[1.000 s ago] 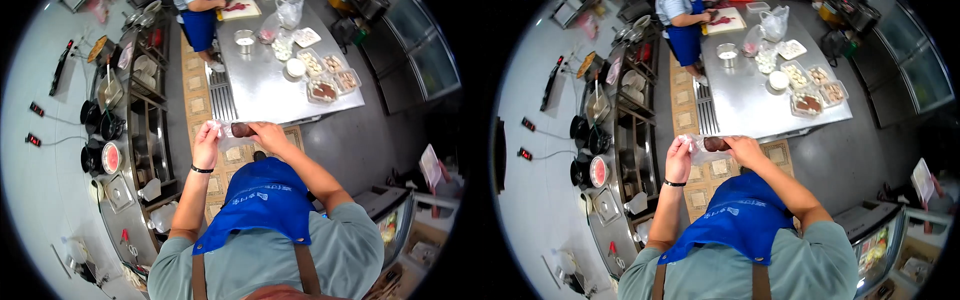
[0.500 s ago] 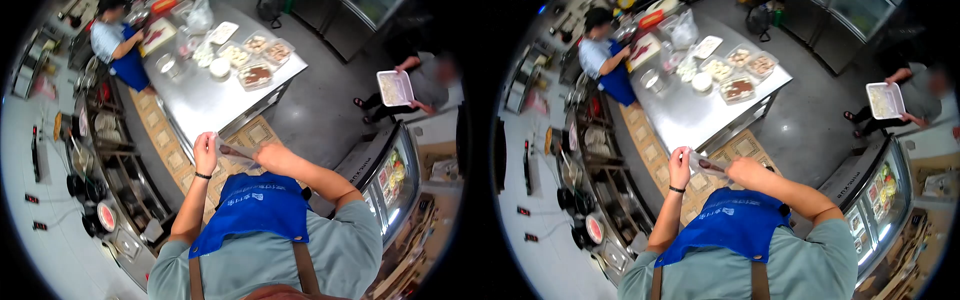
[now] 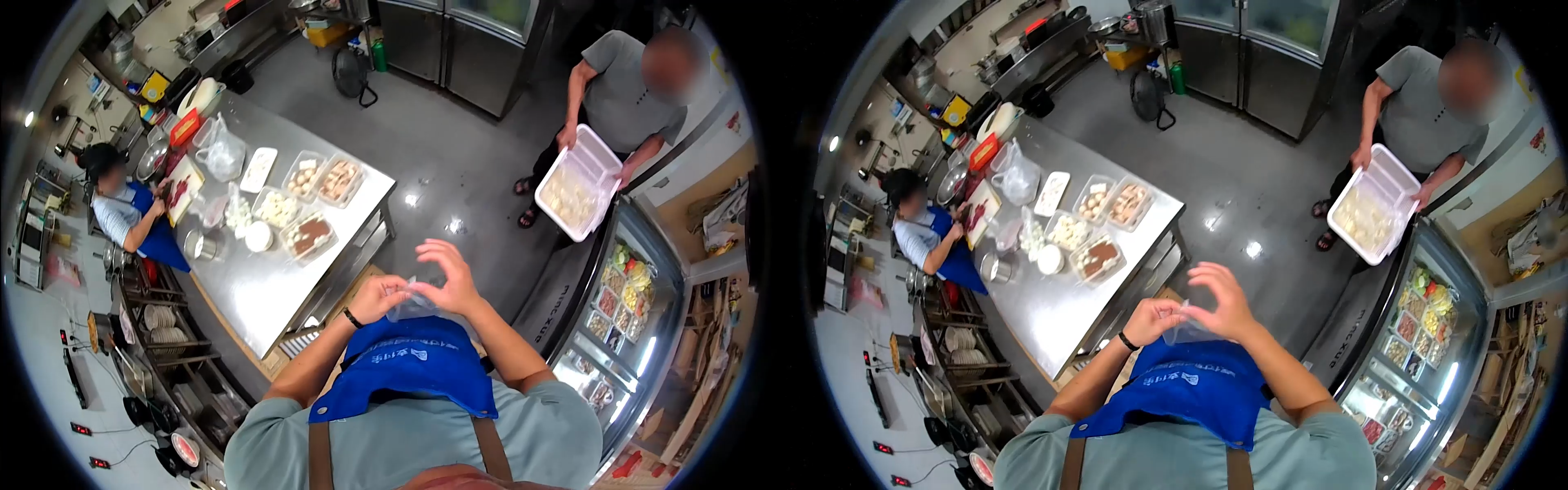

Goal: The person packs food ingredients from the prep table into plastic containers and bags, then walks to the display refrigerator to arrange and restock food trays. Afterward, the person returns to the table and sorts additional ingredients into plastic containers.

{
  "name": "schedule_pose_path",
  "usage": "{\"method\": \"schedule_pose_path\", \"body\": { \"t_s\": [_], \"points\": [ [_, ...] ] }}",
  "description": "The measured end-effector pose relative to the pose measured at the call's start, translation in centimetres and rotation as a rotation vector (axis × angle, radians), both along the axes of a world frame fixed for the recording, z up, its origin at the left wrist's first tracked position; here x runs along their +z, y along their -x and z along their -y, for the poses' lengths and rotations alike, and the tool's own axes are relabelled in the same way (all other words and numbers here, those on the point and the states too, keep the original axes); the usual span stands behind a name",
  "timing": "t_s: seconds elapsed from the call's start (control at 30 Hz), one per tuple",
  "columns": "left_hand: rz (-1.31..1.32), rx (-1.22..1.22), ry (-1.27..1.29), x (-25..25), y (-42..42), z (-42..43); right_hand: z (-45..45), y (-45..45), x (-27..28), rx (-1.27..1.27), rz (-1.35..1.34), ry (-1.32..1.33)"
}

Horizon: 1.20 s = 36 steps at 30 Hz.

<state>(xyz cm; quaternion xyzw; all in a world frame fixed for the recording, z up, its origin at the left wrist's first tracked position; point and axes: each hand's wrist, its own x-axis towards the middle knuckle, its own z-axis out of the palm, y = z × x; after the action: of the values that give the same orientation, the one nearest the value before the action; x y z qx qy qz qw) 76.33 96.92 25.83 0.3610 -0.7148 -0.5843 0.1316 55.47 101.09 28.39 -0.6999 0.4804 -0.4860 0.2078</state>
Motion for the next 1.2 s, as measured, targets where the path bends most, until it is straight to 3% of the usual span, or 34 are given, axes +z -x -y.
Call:
{"method": "schedule_pose_path", "body": {
  "t_s": [0.1, 0.17, 0.2, 0.27, 0.37, 0.4, 0.43, 0.47, 0.53, 0.57, 0.6, 0.67, 0.7, 0.73, 0.8, 0.83, 0.87, 0.93, 0.97, 1.0, 1.03, 1.07, 1.17, 1.2],
  "points": [
    [-0.121, 0.038, 0.017, 0.4, 5.3, 3.3, 2.5, 6.8, -6.2, -0.111, 0.016, -0.175],
    [-0.204, 0.004, -0.053, 1.4, 8.7, 6.1, 4.6, 10.3, -11.7, -0.070, 0.425, -0.759],
    [-0.277, -0.066, 0.089, 1.7, 10.4, 7.9, 5.8, 11.3, -11.9, -0.074, 0.423, -0.746],
    [-0.181, -0.182, 0.172, 2.9, 13.3, 11.2, 8.3, 13.1, -12.3, 0.236, 0.929, -1.013],
    [-0.271, -0.346, 0.382, 2.3, 17.5, 17.3, 13.0, 16.3, -16.6, 0.370, 0.886, -1.286],
    [-0.243, -0.410, 0.440, 2.7, 18.7, 19.6, 14.5, 16.2, -12.2, 0.231, 0.861, -1.377],
    [-0.279, -0.445, 0.478, 3.4, 19.8, 22.0, 16.1, 17.9, -14.9, 0.300, 0.739, -1.302],
    [-0.291, -0.441, 0.492, 4.1, 20.9, 25.2, 18.5, 19.2, -14.1, 0.333, 0.668, -1.261],
    [-0.261, -0.710, 0.452, 5.3, 23.2, 32.0, 22.4, 22.2, -12.5, 0.459, 0.559, -1.088],
    [-0.308, -0.693, 0.314, 5.8, 24.7, 35.6, 24.4, 23.2, -9.9, 0.553, 0.521, -0.959],
    [-0.370, -0.671, -0.012, 3.7, 26.6, 39.3, 26.6, 24.5, -7.6, 0.551, 0.515, -0.963],
    [-0.334, -0.652, -0.420, -1.1, 30.2, 46.4, 30.8, 27.6, -4.4, 0.609, 0.433, -0.754],
    [-0.335, -0.652, -0.420, -3.5, 31.2, 48.0, 32.4, 29.1, -4.6, 0.511, 0.632, -0.955],
    [-0.392, -0.545, -0.623, -6.3, 32.0, 48.6, 34.0, 30.6, -5.1, 0.588, 0.763, -0.829],
    [-0.528, -0.278, -0.926, -8.3, 31.9, 49.0, 37.1, 29.2, -4.3, 0.394, 1.368, -0.703],
    [-0.662, -0.132, -1.314, -11.5, 32.6, 48.7, 39.2, 27.8, -3.1, 0.258, 1.605, -0.705],
    [-0.738, -0.074, -1.289, -11.4, 32.6, 49.3, 41.0, 29.0, -5.7, 0.332, 1.648, -0.763],
    [-0.730, 0.197, -1.356, -12.2, 33.5, 50.4, 44.5, 27.4, -6.3, -0.090, 1.370, -0.688],
    [-0.957, -0.019, -1.497, -17.6, 34.1, 52.2, 46.9, 27.4, -8.4, -0.195, 0.965, -0.640],
    [-1.185, -0.245, -1.626, -16.7, 34.8, 54.2, 49.5, 26.9, -9.2, -0.341, 0.345, -0.435],
    [-0.502, 0.424, -1.367, -15.8, 35.6, 55.4, 51.1, 27.0, -9.5, -0.326, 0.012, -0.418],
    [-0.496, 0.423, -1.363, -14.0, 36.0, 56.3, 53.5, 26.9, -7.4, -0.301, -0.321, -0.385],
    [-1.052, 0.584, -1.374, -11.2, 36.6, 62.8, 61.6, 26.8, -10.1, -0.179, -0.555, -0.300],
    [-1.022, 0.687, -1.324, -10.6, 36.6, 65.0, 64.0, 26.9, -9.3, -0.162, -0.567, -0.218]
  ]
}}
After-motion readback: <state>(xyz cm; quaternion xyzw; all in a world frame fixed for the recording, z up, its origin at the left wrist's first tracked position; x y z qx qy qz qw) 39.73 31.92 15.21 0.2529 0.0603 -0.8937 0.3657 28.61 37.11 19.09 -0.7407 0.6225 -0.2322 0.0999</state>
